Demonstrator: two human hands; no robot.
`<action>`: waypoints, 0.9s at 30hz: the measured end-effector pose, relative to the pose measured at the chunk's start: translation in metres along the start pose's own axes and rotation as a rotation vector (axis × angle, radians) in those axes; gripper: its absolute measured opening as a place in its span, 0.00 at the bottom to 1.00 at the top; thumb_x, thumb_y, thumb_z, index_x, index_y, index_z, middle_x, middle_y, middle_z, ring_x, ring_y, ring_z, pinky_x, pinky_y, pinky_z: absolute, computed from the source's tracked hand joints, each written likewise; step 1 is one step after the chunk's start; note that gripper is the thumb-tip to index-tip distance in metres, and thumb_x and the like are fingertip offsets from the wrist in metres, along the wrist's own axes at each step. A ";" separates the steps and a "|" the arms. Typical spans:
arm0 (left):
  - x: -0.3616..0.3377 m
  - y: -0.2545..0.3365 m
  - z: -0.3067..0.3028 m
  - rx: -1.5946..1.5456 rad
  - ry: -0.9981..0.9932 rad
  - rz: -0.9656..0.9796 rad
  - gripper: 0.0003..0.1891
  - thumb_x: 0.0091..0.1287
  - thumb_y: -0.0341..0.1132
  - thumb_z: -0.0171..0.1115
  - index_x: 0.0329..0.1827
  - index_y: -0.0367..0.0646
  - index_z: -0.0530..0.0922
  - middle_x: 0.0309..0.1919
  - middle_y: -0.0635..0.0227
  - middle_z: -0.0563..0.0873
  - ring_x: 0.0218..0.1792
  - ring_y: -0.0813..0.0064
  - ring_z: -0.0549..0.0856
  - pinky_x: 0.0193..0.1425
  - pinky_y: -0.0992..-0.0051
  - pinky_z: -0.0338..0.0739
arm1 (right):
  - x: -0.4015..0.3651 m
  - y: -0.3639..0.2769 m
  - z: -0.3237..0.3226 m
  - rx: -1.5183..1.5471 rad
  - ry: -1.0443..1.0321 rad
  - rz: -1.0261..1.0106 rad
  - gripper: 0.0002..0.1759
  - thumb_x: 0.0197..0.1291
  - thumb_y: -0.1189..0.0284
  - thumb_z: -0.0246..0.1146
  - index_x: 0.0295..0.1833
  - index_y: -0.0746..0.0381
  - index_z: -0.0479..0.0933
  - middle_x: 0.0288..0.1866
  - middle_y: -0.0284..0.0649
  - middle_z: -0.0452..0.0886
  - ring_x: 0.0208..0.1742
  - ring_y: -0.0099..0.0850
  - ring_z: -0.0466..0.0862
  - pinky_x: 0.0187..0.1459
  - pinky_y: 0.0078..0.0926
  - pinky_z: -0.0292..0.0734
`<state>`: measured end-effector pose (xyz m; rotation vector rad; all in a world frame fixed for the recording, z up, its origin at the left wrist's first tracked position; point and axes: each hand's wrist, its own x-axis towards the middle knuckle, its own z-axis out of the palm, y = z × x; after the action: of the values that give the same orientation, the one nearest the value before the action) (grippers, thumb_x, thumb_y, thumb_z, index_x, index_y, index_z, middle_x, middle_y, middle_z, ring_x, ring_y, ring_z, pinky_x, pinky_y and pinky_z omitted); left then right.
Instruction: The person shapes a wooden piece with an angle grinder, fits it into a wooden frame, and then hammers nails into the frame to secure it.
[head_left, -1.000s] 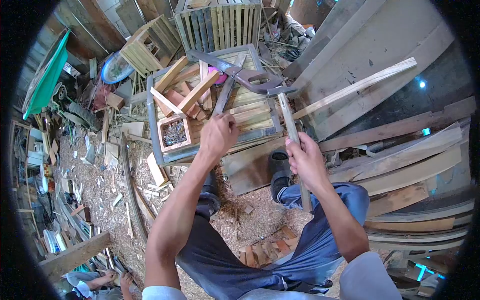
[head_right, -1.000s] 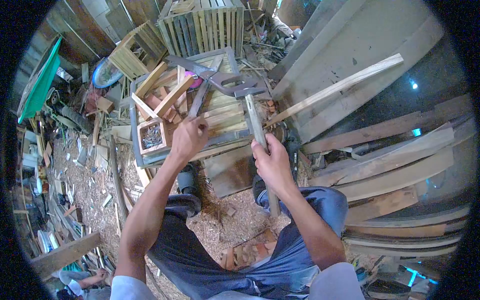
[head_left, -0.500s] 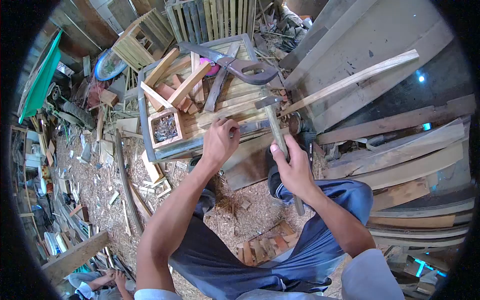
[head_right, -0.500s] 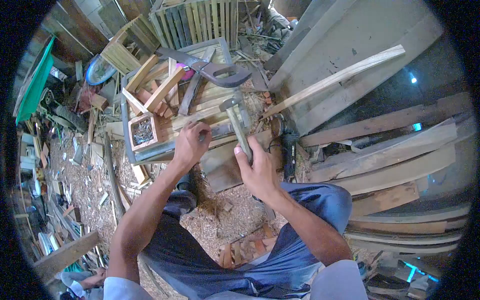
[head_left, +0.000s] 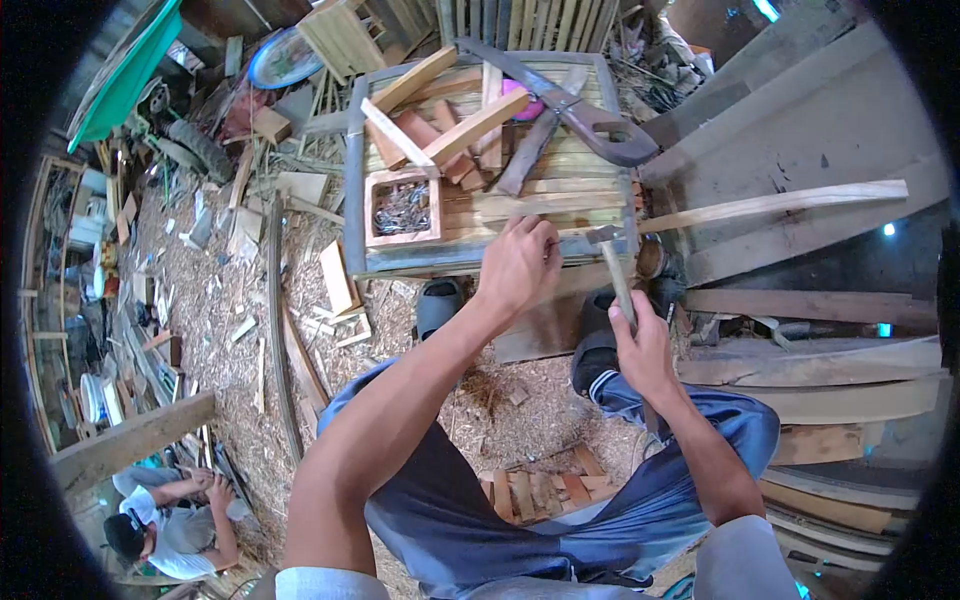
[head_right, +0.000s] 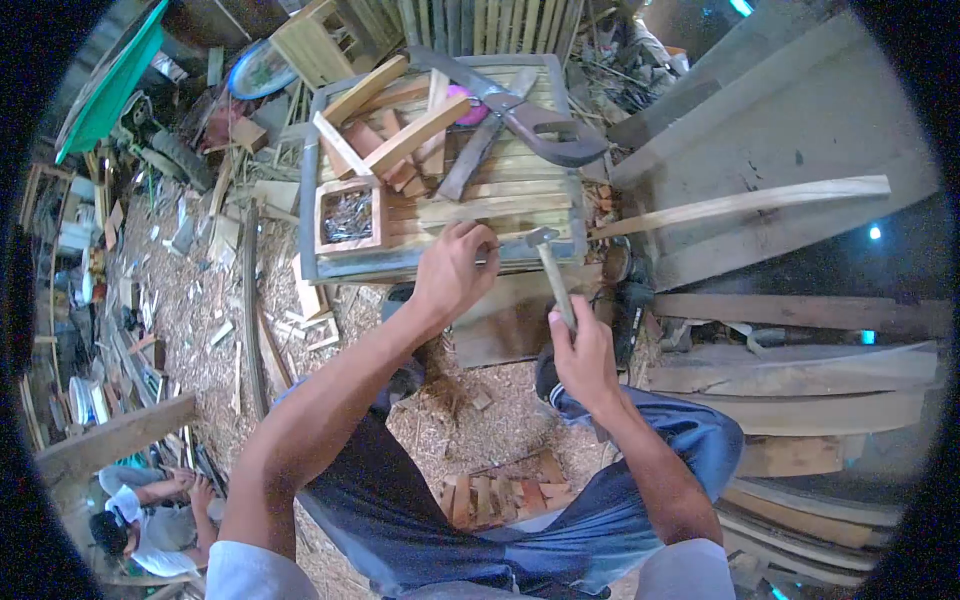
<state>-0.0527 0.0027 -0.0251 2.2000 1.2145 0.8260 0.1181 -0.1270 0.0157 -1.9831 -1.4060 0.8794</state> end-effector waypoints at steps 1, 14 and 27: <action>0.000 -0.001 -0.001 -0.019 -0.012 -0.028 0.05 0.56 0.28 0.65 0.35 0.39 0.81 0.35 0.58 0.85 0.42 0.53 0.84 0.46 0.59 0.80 | 0.000 0.001 0.000 -0.008 -0.010 0.012 0.10 0.70 0.69 0.59 0.46 0.66 0.73 0.29 0.55 0.80 0.33 0.54 0.83 0.34 0.43 0.75; 0.001 0.002 0.000 -0.070 -0.001 0.009 0.06 0.61 0.27 0.64 0.41 0.39 0.81 0.37 0.54 0.85 0.43 0.49 0.83 0.48 0.57 0.78 | -0.008 0.033 0.007 -0.023 0.019 -0.093 0.12 0.71 0.67 0.56 0.49 0.66 0.70 0.32 0.60 0.81 0.39 0.63 0.81 0.39 0.56 0.72; 0.021 0.037 0.036 -0.038 -0.076 0.040 0.04 0.60 0.28 0.65 0.37 0.39 0.83 0.36 0.58 0.87 0.41 0.52 0.82 0.49 0.59 0.77 | -0.002 0.036 -0.010 0.035 0.156 -0.019 0.12 0.72 0.67 0.55 0.49 0.66 0.68 0.33 0.60 0.80 0.39 0.62 0.81 0.39 0.56 0.72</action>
<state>0.0027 -0.0010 -0.0201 2.2111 1.1129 0.7674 0.1464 -0.1404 -0.0044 -1.9637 -1.3109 0.7197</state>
